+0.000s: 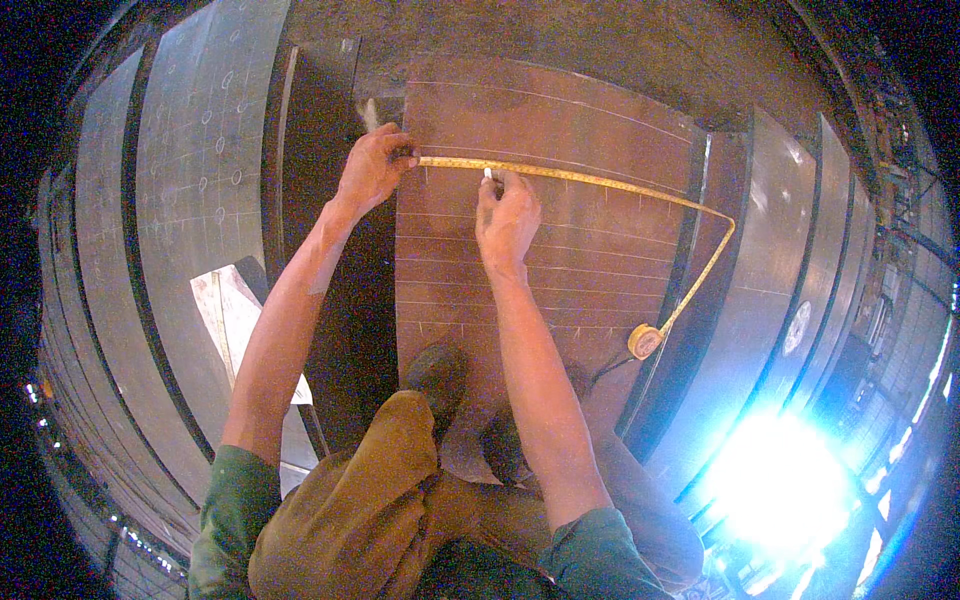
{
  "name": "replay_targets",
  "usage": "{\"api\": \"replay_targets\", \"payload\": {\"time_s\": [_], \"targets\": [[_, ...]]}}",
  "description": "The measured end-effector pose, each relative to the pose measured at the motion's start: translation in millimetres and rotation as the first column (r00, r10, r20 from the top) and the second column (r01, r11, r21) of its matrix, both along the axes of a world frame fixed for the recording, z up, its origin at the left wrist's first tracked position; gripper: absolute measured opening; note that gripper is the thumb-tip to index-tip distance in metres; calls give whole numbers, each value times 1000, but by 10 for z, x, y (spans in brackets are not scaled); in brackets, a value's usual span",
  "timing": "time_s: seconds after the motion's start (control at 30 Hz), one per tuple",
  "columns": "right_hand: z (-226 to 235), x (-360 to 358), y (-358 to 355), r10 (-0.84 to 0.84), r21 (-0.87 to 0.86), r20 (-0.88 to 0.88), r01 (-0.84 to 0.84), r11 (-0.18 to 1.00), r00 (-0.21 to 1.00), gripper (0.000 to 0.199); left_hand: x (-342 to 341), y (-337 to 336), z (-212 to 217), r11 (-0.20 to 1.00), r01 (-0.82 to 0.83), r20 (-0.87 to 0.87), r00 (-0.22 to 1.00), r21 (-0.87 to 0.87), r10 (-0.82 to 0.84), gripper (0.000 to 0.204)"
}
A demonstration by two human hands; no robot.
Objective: The person uses a tape measure and a white marker to measure and mark multiple horizontal lines on a large reddish-brown metal sheet. They repeatedly extend the tape, align it, and mark points along the sheet's surface. A white paper with markings is visible nearby.
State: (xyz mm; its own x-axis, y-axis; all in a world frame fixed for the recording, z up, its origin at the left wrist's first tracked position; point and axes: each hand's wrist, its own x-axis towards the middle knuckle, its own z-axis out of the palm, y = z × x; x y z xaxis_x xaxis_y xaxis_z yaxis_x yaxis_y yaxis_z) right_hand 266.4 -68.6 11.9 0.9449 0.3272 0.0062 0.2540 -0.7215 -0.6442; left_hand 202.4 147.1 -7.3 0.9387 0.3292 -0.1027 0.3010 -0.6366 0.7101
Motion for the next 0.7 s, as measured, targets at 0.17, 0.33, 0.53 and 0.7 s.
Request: {"api": "replay_targets", "payload": {"time_s": [0.17, 0.33, 0.53, 0.7], "targets": [[71, -22, 32, -22, -3, -36, 22, 1000, 999, 17, -5, -1, 48, 1000, 3, 4, 1000, 9, -3, 29], [51, -8, -38, -35, 28, -44, 36, 999, 998, 17, -9, -9, 99, 998, 1, -43, 999, 66, 2, 32], [-28, 23, -91, -88, 18, 49, 87, 996, 995, 15, 7, -17, 117, 998, 20, -115, 993, 59, -13, 34], [-63, 121, -80, 36, 44, 264, -49, 998, 964, 10, -24, -31, 23, 1000, -5, -10, 1000, 9, 5, 26]]}}
